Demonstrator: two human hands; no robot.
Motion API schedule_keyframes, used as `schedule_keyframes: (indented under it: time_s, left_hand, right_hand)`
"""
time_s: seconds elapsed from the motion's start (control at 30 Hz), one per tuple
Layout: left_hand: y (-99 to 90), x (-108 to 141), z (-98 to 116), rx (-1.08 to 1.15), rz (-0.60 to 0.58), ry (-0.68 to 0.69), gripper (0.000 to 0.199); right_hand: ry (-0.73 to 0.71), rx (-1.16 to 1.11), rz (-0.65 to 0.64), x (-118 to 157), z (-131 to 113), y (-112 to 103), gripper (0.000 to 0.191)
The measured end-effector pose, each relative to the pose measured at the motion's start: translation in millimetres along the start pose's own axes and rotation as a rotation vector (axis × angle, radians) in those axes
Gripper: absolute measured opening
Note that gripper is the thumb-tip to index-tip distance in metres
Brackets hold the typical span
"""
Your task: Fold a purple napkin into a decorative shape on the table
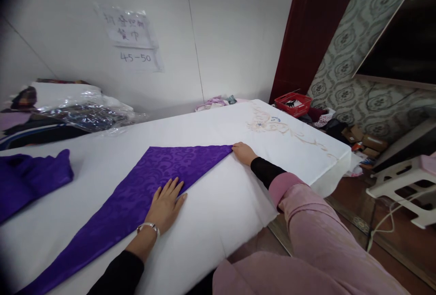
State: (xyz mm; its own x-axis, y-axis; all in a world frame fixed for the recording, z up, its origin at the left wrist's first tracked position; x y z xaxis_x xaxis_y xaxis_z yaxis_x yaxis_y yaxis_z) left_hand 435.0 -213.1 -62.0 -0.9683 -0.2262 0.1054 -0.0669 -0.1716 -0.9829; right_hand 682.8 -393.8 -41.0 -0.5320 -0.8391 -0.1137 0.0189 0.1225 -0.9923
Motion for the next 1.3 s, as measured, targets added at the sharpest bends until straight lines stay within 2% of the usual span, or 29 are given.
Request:
schedule_keyframes:
  time_s: [0.23,0.33,0.4,0.5,0.6,0.7,0.77,0.83,0.93,1.0,1.17,1.3]
  left_hand:
    - [-1.1,1.7,2.2,-0.057,0.003,-0.018,0.055]
    - [-1.3,2.4,3.5,-0.064,-0.011,-0.014,0.057]
    - [-1.6,2.8,3.7,-0.065,-0.022,-0.017,0.057]
    - [-1.2,2.8,3.5,-0.062,-0.035,-0.020,0.058]
    - [0.2,1.9,3.3,-0.062,-0.032,-0.013,0.060]
    - [1.4,1.7,3.1,-0.064,-0.019,-0.007,0.061]
    - [1.8,2.3,3.3,-0.064,-0.015,-0.005,0.062]
    - [1.2,3.2,3.5,-0.065,-0.010,-0.011,0.063]
    - [-0.6,4.3,3.5,-0.065,0.005,-0.028,0.063]
    - [-0.7,4.3,3.5,-0.063,0.010,-0.031,0.064]
    - [0.5,4.2,2.8,-0.066,0.026,-0.022,0.063]
    - [-0.5,5.4,2.8,-0.072,0.020,-0.026,0.064]
  right_hand:
    - [0.083,-0.045,0.055,6.1,5.1,-9.7,0.029]
    - [0.070,-0.061,0.082,1.4,-4.2,-15.9,0.032]
    - [0.022,-0.078,0.093,-2.4,-21.4,-17.7,0.032]
    - [-0.124,-0.145,0.073,-3.5,-64.7,-14.2,0.035]
    - [-0.282,-0.237,-0.029,1.3,-111.8,-4.0,0.047]
    - [-0.344,-0.305,-0.169,3.0,-136.6,7.3,0.063]
    - [-0.303,-0.325,-0.256,-1.4,-134.3,14.2,0.068]
    - [-0.226,-0.321,-0.311,-7.6,-121.9,18.7,0.070]
    - [-0.155,-0.301,-0.335,-13.2,-104.9,19.5,0.072]
    - [-0.138,-0.298,-0.337,-14.0,-101.8,17.6,0.073]
    - [-0.190,-0.317,-0.306,-22.9,-122.8,8.6,0.074]
    - [-0.226,-0.329,-0.362,-39.7,-134.9,15.0,0.076]
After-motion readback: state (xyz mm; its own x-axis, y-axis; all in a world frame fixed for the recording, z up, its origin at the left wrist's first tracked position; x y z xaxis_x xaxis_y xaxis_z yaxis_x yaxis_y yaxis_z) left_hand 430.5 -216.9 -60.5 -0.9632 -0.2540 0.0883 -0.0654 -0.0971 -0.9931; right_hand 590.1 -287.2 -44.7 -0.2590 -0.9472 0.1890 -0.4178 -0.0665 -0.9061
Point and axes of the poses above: each hand's wrist, its own x-axis away from the middle knuckle, its own y-axis out of the palm, z = x × y, the point moved 8 cm from there along -x, towards the middle knuckle, and after that the axes turned 9 degrees about -z, right-handed, at the moved point
